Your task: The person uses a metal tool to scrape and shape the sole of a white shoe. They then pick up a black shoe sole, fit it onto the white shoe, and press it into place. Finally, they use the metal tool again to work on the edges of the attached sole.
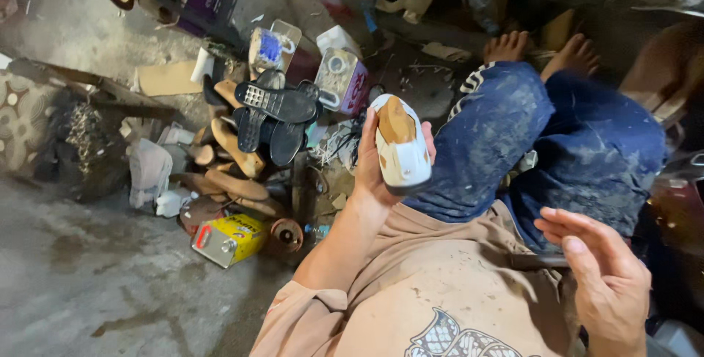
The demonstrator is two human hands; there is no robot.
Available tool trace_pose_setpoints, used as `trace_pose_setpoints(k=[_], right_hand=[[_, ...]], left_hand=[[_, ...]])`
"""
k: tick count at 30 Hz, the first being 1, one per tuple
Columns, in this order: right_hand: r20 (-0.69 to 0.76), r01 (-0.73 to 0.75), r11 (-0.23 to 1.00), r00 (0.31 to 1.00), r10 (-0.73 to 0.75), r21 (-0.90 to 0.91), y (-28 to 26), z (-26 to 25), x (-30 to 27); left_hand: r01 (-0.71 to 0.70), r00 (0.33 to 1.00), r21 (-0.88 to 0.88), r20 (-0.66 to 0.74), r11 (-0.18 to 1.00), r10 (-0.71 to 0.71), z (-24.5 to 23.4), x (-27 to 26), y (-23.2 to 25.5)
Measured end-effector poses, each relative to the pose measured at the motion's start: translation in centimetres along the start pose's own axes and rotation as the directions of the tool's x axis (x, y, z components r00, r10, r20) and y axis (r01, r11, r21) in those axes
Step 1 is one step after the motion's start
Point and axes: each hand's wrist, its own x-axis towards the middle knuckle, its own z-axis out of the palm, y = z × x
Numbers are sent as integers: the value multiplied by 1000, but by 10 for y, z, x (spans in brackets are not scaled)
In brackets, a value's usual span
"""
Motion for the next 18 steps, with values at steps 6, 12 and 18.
trace_pose_setpoints(k=[6, 12, 18], right_hand=[[16, -17, 999, 1000, 18, -47, 8, -2, 2], [69, -30, 997, 997, 35, -74, 11, -1, 5], [84, -24, 996, 996, 31, -88, 13, -1, 4]], left_hand=[[10, 1000, -16, 22, 1000, -10, -27, 18, 18], [18, 1000, -26, 8, 999, -18, -28, 18, 18], [31, 999, -25, 44, 999, -29, -26, 12, 18]])
